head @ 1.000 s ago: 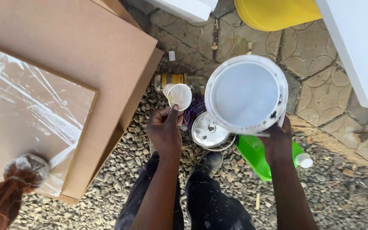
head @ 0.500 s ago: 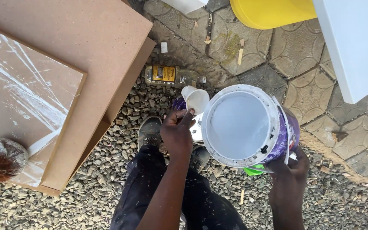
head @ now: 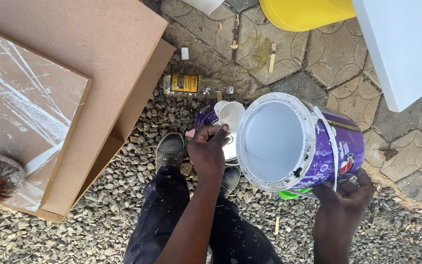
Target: The person pours a white liquid from a large bucket into a small plastic cup. They then use a wooden stick to stir the contents of the cup thoroughly. The person adds more liquid from the bucket to the cup and continues to mix the substance.
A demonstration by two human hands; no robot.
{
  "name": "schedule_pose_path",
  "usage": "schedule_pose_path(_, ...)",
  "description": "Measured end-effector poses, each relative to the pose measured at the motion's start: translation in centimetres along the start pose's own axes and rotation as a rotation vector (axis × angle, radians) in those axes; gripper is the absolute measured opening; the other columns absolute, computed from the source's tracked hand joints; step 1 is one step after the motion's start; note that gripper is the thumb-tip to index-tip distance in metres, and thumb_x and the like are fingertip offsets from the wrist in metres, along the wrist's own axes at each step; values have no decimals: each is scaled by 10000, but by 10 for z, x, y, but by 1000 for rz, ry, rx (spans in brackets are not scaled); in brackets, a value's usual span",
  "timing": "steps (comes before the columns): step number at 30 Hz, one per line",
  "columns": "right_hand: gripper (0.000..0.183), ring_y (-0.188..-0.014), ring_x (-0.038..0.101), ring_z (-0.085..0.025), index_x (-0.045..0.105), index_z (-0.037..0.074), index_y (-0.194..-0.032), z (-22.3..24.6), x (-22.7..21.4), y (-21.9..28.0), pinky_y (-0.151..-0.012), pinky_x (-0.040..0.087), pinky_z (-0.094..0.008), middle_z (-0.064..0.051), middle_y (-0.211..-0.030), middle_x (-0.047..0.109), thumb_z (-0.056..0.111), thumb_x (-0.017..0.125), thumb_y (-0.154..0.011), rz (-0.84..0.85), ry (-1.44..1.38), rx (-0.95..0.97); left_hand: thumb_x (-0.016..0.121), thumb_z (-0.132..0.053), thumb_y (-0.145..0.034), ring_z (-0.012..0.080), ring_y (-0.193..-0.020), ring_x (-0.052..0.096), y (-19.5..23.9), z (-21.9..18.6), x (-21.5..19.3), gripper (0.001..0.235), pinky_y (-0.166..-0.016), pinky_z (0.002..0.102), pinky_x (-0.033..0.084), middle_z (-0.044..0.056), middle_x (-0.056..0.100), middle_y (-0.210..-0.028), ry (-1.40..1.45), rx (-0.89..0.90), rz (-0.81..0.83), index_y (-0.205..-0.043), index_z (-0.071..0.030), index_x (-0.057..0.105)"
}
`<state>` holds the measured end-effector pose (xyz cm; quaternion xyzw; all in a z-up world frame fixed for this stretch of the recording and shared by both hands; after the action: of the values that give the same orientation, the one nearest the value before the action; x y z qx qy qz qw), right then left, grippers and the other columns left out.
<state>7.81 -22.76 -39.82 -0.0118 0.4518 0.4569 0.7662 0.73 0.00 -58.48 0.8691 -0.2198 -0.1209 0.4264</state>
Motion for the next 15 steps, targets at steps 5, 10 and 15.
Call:
schedule_pose_path(5,914,-1064,566,-297,305,38,-1524,-8,-11,-7,-719,582,-398,-121,-1173,495,-134,625,-685,-33,14,-57,817,-115,-837,153,-661,686,0,8,2,106,-666,330,699,68,729,-706,-38,-7,22,-817,-19,778)
schedule_pose_path(10,859,-1074,563,-257,354,60,-1466,-2,-13,-5,-756,585,-389,-113,-1163,497,-108,623,-668,-44,12,-83,792,-109,-852,170,-703,704,1,13,4,106,-703,323,688,81,741,-761,-39,-56,40,-872,-6,783)
schedule_pose_path(15,858,-1101,550,-269,341,38,-1472,0,-15,-5,-771,617,-409,-106,-1169,442,-113,628,-678,-50,-13,-136,793,-108,-854,184,-722,713,3,11,4,108,-702,318,692,84,746,-785,-59,-67,39,-889,-7,783)
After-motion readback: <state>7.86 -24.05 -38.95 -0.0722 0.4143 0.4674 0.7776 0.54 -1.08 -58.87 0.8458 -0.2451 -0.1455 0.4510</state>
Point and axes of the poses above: each hand's wrist, its own y-axis away from the middle knuckle, its own x-axis out of the palm, z = x × y, the point moved 8 cm from there along -y, towards the middle knuckle
